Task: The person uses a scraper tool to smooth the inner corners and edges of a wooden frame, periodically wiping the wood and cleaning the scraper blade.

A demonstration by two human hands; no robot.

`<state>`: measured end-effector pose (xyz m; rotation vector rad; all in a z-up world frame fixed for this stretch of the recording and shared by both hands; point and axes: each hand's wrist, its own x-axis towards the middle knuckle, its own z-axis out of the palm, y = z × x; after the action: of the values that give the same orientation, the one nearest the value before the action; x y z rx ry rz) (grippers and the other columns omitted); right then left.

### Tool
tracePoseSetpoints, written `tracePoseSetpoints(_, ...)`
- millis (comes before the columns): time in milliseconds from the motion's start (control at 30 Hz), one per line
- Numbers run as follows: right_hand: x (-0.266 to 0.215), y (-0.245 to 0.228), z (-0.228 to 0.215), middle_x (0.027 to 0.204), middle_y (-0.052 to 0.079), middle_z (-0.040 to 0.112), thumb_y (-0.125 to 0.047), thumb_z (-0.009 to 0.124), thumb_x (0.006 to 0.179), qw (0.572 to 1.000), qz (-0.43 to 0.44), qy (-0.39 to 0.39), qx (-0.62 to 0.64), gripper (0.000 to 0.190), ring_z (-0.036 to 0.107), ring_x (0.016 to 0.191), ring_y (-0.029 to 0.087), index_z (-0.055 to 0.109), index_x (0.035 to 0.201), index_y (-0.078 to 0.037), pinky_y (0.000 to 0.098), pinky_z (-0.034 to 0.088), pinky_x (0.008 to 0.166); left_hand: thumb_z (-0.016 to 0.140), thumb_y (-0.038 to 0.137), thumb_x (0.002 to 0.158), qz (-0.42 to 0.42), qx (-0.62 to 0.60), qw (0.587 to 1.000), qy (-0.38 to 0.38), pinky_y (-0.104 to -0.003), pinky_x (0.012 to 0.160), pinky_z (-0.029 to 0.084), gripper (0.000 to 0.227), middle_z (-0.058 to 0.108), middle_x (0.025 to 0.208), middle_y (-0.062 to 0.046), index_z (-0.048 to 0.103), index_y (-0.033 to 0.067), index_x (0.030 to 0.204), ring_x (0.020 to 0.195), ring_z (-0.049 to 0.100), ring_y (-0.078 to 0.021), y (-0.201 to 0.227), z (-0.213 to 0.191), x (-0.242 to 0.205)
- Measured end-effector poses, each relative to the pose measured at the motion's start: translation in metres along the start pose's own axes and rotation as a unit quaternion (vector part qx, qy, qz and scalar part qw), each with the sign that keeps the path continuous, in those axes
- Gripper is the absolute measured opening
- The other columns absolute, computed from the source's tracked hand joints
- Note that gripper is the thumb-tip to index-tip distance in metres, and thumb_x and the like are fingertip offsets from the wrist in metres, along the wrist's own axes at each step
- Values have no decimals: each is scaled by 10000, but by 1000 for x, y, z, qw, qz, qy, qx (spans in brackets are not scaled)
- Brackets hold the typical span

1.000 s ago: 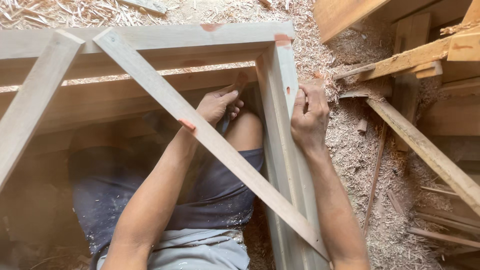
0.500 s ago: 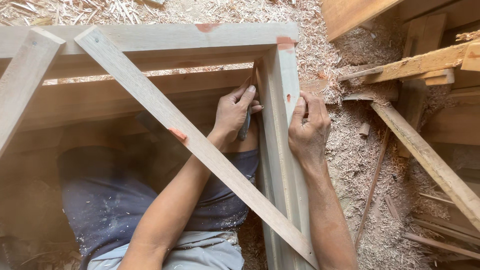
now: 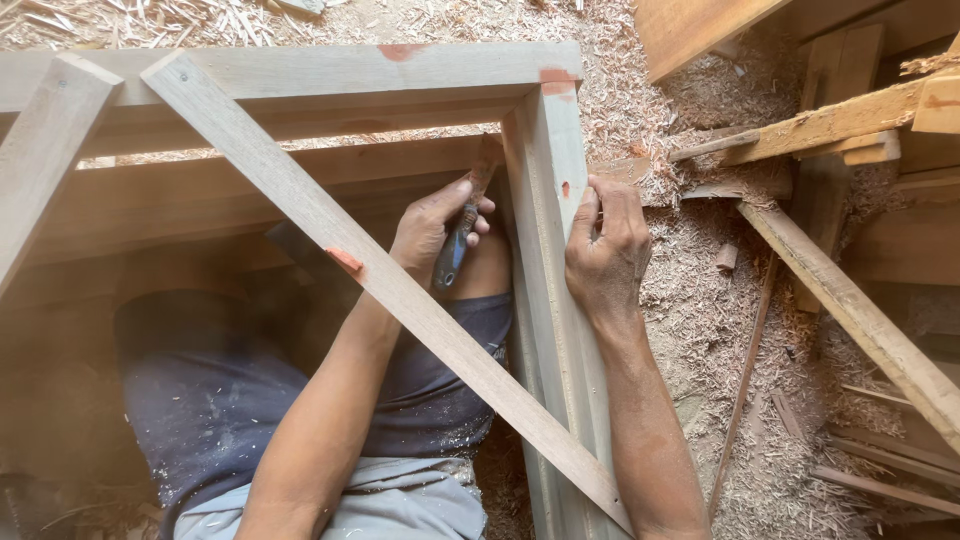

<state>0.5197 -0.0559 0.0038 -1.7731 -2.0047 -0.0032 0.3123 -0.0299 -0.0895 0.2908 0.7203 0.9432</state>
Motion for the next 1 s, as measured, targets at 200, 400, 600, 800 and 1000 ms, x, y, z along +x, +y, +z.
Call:
tracePoseSetpoints(200,-1,1,2,1025,174,695,-56,494,1093,1000,6,-3,17,196,706,913,254,636,1201,25,366,616,745,620,271,1024,21,-32,999,17,-226,661,557,463,701,962,-95,616,-49,1359,748,652,-101,-11,1,3)
tracePoseSetpoints(400,0,-1,1,1040,187,697,-62,501,1089,1000,7,3,9,199,718,904,256,637,1203,28,360,620,730,645,298,1013,186,108,973,81,-245,713,602,443,699,1027,-94,672,-29,1311,784,683,-99,-20,29,13)
tracePoseSetpoints(600,1,-2,0,995,172,691,-54,504,1083,1000,13,-5,16,195,706,860,242,638,1201,25,354,610,692,604,327,1020,252,242,930,116,-272,628,642,459,694,1013,-124,665,-26,1308,732,732,-124,-18,55,12)
tracePoseSetpoints(800,3,-7,-3,951,149,676,-42,499,1082,1000,9,-4,18,189,690,834,220,634,1198,23,356,581,669,561,318,1036,221,241,936,132,-264,561,642,438,718,937,-121,595,-33,1295,668,742,-128,-24,64,13)
tracePoseSetpoints(1000,5,-13,-8,954,147,668,-38,496,1077,999,33,-16,17,193,683,823,214,633,1201,18,360,580,669,522,323,1053,169,120,975,77,-242,546,589,434,675,906,-86,576,-17,1317,641,688,-108,-32,53,35)
